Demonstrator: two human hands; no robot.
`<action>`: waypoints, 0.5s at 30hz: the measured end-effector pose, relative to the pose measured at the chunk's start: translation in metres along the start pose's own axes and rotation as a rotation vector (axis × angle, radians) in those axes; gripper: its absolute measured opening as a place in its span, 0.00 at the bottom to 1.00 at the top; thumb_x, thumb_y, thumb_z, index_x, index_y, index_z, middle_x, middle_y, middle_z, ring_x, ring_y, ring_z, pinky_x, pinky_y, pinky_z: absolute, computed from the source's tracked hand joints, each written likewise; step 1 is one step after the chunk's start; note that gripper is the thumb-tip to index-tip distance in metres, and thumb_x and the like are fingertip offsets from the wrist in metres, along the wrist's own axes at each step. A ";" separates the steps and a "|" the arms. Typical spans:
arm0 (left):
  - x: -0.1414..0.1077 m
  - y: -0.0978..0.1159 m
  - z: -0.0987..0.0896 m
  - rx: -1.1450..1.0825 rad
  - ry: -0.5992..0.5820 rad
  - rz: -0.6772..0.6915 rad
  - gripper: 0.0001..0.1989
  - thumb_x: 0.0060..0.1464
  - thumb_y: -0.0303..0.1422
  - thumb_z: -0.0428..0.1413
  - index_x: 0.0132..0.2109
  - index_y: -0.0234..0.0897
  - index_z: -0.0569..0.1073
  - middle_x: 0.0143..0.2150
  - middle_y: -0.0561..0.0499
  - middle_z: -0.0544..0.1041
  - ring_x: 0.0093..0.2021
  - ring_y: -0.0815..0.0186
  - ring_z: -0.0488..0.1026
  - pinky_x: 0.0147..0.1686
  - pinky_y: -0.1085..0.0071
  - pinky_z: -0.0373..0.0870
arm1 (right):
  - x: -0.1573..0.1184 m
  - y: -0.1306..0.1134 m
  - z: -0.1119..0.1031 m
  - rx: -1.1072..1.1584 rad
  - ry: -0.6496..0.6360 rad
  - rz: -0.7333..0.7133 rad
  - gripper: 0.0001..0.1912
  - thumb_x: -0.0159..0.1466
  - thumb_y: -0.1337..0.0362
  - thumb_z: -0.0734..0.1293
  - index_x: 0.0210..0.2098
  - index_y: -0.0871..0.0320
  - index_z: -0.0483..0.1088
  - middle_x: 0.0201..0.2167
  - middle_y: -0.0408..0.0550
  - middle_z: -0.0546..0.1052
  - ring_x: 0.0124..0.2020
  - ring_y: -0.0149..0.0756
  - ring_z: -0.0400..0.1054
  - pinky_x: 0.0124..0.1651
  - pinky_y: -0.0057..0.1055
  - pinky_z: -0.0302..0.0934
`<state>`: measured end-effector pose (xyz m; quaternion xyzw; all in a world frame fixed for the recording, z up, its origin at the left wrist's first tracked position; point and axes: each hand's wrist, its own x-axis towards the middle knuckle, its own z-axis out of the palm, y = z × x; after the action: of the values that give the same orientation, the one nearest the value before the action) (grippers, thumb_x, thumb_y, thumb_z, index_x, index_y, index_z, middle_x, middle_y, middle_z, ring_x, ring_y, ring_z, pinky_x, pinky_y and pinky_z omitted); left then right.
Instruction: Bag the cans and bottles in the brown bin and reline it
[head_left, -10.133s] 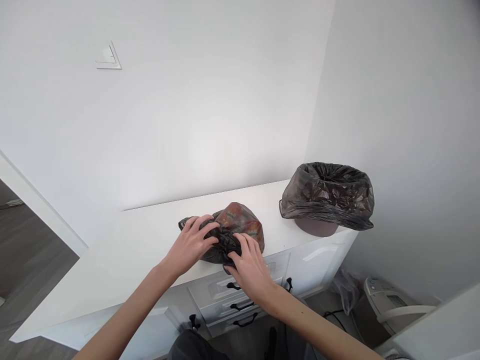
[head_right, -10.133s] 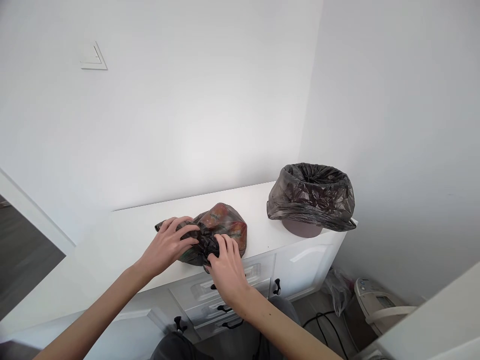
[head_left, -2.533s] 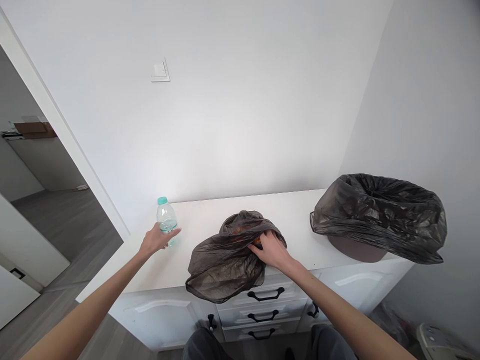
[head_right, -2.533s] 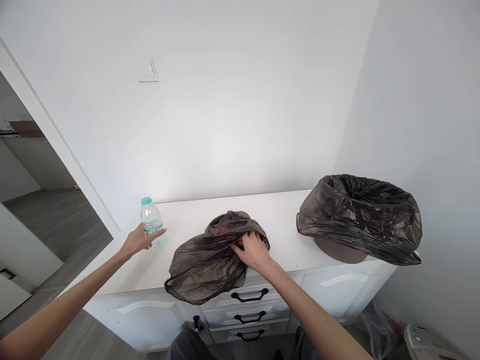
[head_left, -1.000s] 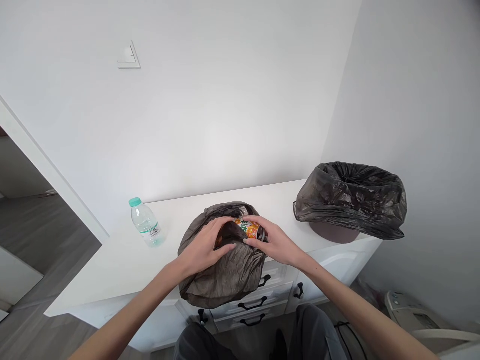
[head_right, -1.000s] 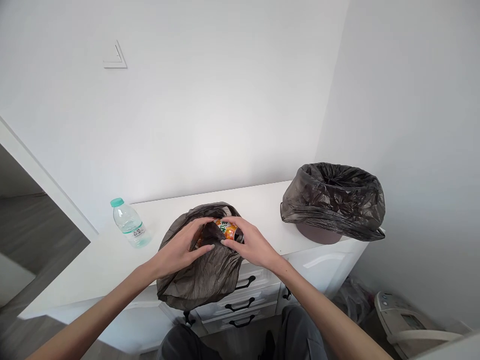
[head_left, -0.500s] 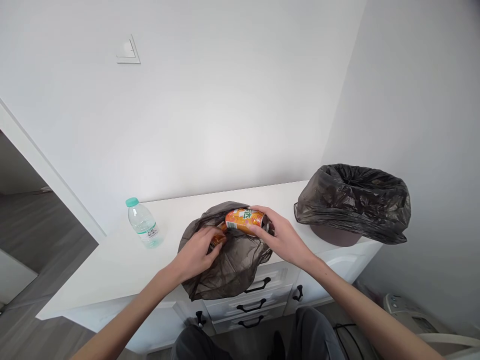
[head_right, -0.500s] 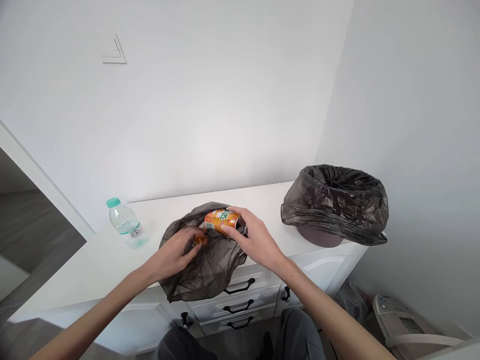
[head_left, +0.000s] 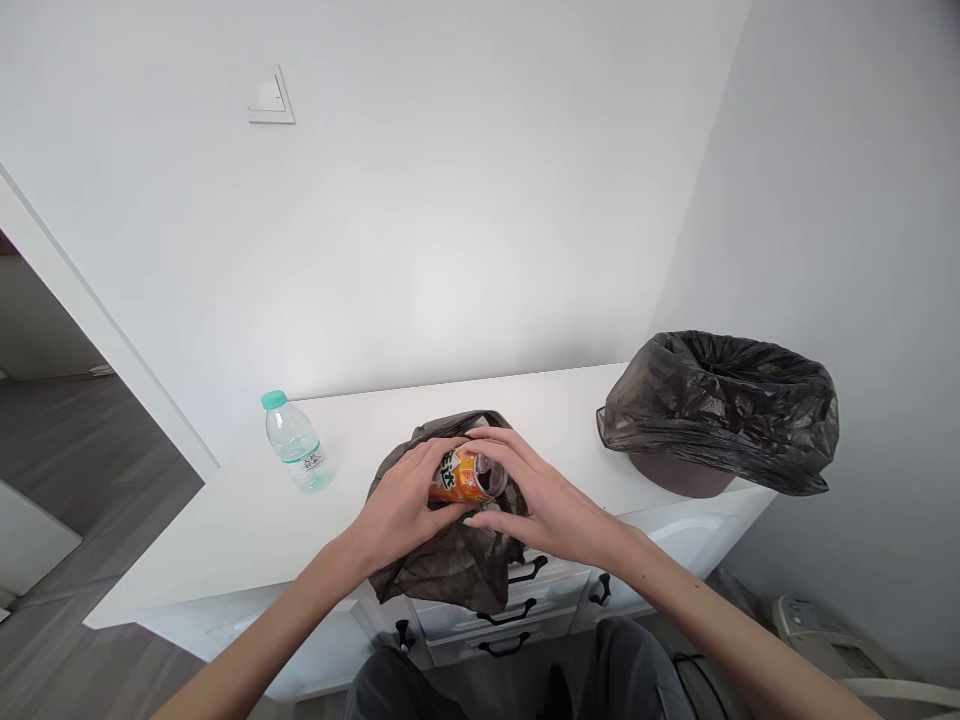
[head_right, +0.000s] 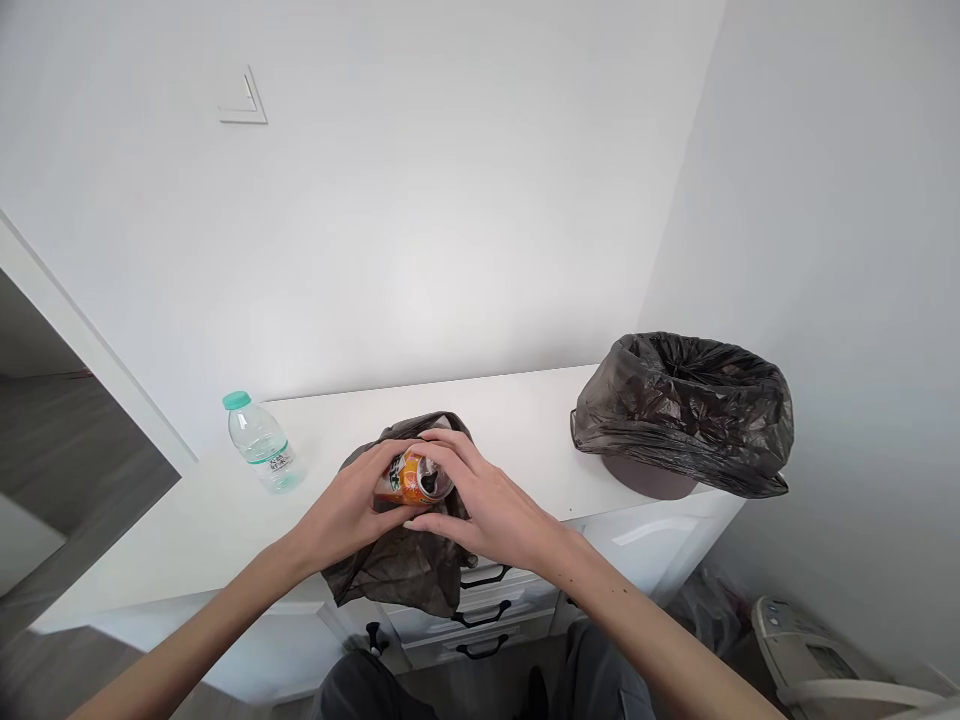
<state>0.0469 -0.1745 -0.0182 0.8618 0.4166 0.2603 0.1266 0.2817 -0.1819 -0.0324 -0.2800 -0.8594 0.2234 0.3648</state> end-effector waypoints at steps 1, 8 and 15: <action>-0.002 -0.001 -0.001 -0.036 0.036 -0.038 0.28 0.60 0.43 0.62 0.64 0.46 0.66 0.63 0.46 0.74 0.59 0.53 0.74 0.57 0.55 0.74 | 0.000 0.001 0.001 0.028 0.003 0.013 0.35 0.69 0.52 0.69 0.70 0.42 0.52 0.72 0.51 0.57 0.69 0.47 0.60 0.66 0.49 0.65; -0.044 -0.020 -0.032 -0.297 0.483 -0.427 0.33 0.51 0.50 0.67 0.59 0.40 0.71 0.56 0.44 0.80 0.56 0.52 0.77 0.55 0.57 0.75 | -0.005 0.017 0.005 -0.200 -0.057 0.197 0.28 0.75 0.48 0.59 0.70 0.50 0.56 0.67 0.54 0.69 0.65 0.48 0.66 0.62 0.48 0.66; -0.115 -0.078 -0.053 -0.329 0.802 -0.761 0.41 0.44 0.54 0.69 0.61 0.41 0.69 0.61 0.43 0.76 0.60 0.48 0.74 0.58 0.54 0.73 | 0.004 0.027 0.021 -0.807 -0.063 0.392 0.17 0.75 0.62 0.58 0.44 0.61 0.77 0.42 0.60 0.81 0.49 0.54 0.74 0.54 0.49 0.64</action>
<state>-0.0932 -0.2160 -0.0477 0.4539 0.6668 0.5643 0.1759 0.2723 -0.1630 -0.0592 -0.5505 -0.8191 -0.0561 0.1508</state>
